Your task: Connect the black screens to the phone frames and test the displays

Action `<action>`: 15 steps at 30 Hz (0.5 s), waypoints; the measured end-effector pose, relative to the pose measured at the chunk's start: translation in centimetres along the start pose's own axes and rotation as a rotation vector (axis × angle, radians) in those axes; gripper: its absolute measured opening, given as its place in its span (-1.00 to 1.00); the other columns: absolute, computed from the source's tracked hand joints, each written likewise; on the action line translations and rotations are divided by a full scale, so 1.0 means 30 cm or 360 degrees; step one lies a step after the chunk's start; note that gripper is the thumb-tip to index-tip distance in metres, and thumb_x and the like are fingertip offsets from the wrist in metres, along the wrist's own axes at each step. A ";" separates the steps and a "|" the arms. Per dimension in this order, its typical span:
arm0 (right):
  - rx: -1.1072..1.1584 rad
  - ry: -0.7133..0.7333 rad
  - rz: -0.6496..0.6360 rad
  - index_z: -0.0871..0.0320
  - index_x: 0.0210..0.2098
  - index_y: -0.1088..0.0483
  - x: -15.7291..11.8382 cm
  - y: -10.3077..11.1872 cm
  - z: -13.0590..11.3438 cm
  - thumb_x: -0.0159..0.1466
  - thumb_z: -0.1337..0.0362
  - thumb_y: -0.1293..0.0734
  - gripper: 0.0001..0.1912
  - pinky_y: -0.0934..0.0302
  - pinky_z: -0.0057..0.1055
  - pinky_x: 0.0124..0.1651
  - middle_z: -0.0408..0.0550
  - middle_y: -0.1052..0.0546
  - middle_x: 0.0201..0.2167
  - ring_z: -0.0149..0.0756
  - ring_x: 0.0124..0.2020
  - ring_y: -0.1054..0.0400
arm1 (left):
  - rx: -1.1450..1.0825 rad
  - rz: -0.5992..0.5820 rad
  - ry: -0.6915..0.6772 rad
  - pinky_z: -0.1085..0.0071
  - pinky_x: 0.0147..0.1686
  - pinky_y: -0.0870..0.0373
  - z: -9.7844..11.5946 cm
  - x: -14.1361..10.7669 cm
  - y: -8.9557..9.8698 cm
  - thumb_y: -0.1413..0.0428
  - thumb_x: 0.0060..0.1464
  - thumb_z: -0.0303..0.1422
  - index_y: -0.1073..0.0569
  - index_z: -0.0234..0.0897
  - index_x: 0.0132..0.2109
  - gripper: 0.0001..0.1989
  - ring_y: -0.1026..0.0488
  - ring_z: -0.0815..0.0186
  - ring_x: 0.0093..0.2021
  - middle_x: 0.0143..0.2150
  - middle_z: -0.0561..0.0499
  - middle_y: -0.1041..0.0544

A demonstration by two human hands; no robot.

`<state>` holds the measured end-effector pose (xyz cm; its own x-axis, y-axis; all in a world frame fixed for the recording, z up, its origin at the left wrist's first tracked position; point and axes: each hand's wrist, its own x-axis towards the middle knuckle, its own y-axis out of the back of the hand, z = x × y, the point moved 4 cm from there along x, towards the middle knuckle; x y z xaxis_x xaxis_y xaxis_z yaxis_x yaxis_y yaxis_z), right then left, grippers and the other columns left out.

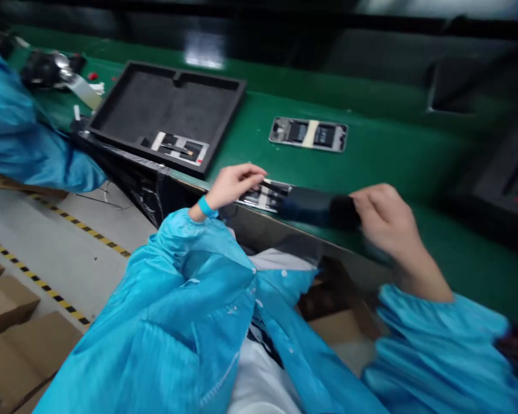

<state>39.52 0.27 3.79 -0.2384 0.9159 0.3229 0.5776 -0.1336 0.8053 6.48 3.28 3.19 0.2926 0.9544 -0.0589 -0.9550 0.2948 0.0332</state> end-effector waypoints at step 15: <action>0.0142 0.0570 -0.0124 0.14 0.12 -0.57 0.125 -0.228 -0.367 0.54 0.12 -0.30 -0.67 -0.38 -0.04 0.18 0.12 -0.68 0.02 -0.02 0.08 -0.57 | 0.0342 -0.0180 -0.0172 0.42 -0.24 -0.43 0.014 0.020 0.049 -0.24 0.26 -0.08 -0.60 -0.35 -0.11 -0.64 -0.50 0.36 -0.32 -0.24 -0.06 -0.65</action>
<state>26.08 0.44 4.97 -0.5328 0.7297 0.4286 0.6090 -0.0210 0.7929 5.28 4.32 3.62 0.4114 0.9109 0.0323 -0.8870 0.3920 0.2441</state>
